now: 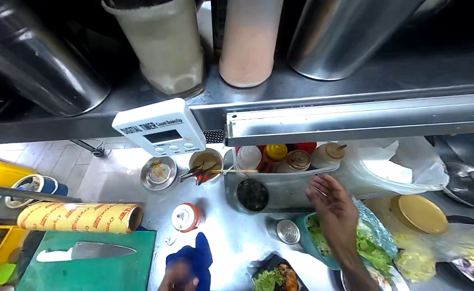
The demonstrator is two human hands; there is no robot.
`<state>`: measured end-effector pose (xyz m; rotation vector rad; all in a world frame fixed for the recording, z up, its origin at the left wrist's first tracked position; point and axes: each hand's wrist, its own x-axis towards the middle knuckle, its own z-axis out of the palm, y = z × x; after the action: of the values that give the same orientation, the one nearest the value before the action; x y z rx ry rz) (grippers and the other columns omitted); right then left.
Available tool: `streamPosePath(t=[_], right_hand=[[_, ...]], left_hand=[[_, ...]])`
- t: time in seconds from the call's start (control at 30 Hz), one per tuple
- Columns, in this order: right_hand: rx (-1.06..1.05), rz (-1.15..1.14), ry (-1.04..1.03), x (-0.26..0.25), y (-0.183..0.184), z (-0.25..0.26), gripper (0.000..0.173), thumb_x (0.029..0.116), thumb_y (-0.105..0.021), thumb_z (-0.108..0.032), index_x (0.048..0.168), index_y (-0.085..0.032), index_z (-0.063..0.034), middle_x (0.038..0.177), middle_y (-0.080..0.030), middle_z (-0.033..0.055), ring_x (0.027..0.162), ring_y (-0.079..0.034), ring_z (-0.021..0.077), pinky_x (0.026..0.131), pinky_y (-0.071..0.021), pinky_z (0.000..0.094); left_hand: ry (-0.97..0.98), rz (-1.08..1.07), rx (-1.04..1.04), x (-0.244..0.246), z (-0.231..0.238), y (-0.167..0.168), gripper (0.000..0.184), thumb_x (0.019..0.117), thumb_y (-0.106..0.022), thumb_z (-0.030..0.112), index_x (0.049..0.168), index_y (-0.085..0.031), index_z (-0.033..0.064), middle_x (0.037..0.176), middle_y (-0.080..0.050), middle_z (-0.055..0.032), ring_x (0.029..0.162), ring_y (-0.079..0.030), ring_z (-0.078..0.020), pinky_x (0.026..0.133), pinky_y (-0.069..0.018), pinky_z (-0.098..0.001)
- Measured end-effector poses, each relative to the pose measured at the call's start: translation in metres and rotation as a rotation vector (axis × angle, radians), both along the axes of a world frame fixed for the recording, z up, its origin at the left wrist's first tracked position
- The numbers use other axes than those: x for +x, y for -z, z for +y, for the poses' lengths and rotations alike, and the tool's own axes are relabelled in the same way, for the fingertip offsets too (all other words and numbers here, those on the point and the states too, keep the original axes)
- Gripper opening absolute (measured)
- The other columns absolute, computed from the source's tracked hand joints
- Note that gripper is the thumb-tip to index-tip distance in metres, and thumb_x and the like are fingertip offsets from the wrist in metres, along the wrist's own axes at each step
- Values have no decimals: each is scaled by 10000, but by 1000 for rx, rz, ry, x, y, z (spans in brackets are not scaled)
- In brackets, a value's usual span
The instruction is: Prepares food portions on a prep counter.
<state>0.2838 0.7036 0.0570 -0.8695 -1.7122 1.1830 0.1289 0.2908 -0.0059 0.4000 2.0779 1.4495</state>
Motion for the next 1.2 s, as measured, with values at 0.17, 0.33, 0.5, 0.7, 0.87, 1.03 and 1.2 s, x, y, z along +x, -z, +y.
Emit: streamPosePath(t=[0.17, 0.33, 0.5, 0.7, 0.87, 1.03, 1.2], right_hand=[[30, -25, -75, 31, -11, -23, 625, 899, -731, -155, 1443, -473, 12, 1319, -648, 163, 1097, -701, 283, 915, -622, 428], [117, -130, -335, 44, -14, -100, 571, 909, -768, -183, 1408, -551, -10, 1274, -703, 83, 1170, -687, 232, 1031, -588, 442], [105, -216, -484, 62, -35, -179, 734, 819, -879, -303, 1450, -563, -101, 1426, -624, 54, 1296, -608, 186, 1090, -542, 430], [228, -188, -428, 75, -51, -221, 1006, 726, -824, -644, 1451, -513, -19, 1308, -682, 100, 1185, -666, 116, 1006, -591, 357], [82, -641, -533, 146, -27, -201, 1043, 589, -935, -517, 1491, -511, -210, 1240, -713, 0, 1087, -699, 112, 911, -622, 429], [75, -1223, -601, 183, -18, -167, 1025, 575, -895, -543, 1494, -494, -327, 1151, -739, 51, 1010, -722, 284, 831, -576, 612], [159, -1569, -675, 189, -23, -143, 959, 619, -889, -478, 1484, -502, -334, 1172, -724, 126, 1028, -700, 388, 814, -544, 651]], left_hand=[[-171, 327, 165, -57, 77, 15, 1309, 594, -984, 399, 1585, -238, -18, 1590, -380, -203, 1434, -445, -245, 1156, -452, -391], [-220, 484, 179, -86, 121, 16, 957, 548, -986, 312, 1333, -558, -30, 1224, -688, -136, 1128, -676, -177, 997, -579, -393], [1, 555, 320, -23, 97, -70, 912, 550, -996, 372, 1281, -606, -10, 1191, -713, -75, 1101, -691, -140, 972, -603, -347], [120, 63, 716, 113, 79, -135, 1045, 655, -981, 280, 1474, -423, -54, 1477, -524, -219, 1361, -534, -318, 1133, -494, -439], [60, 184, 529, 115, 58, -106, 207, 936, -739, 125, 1122, -713, 40, 1136, -714, -99, 1010, -697, -230, 858, -621, -379], [462, 103, 94, 140, 37, -31, 197, 1002, -642, 287, 1065, -768, 149, 1158, -703, -15, 1010, -689, -97, 864, -608, -292], [733, 31, 20, 176, 30, 21, 266, 1036, -567, 262, 1136, -750, 96, 1122, -722, -86, 1004, -706, -160, 932, -581, -335]])
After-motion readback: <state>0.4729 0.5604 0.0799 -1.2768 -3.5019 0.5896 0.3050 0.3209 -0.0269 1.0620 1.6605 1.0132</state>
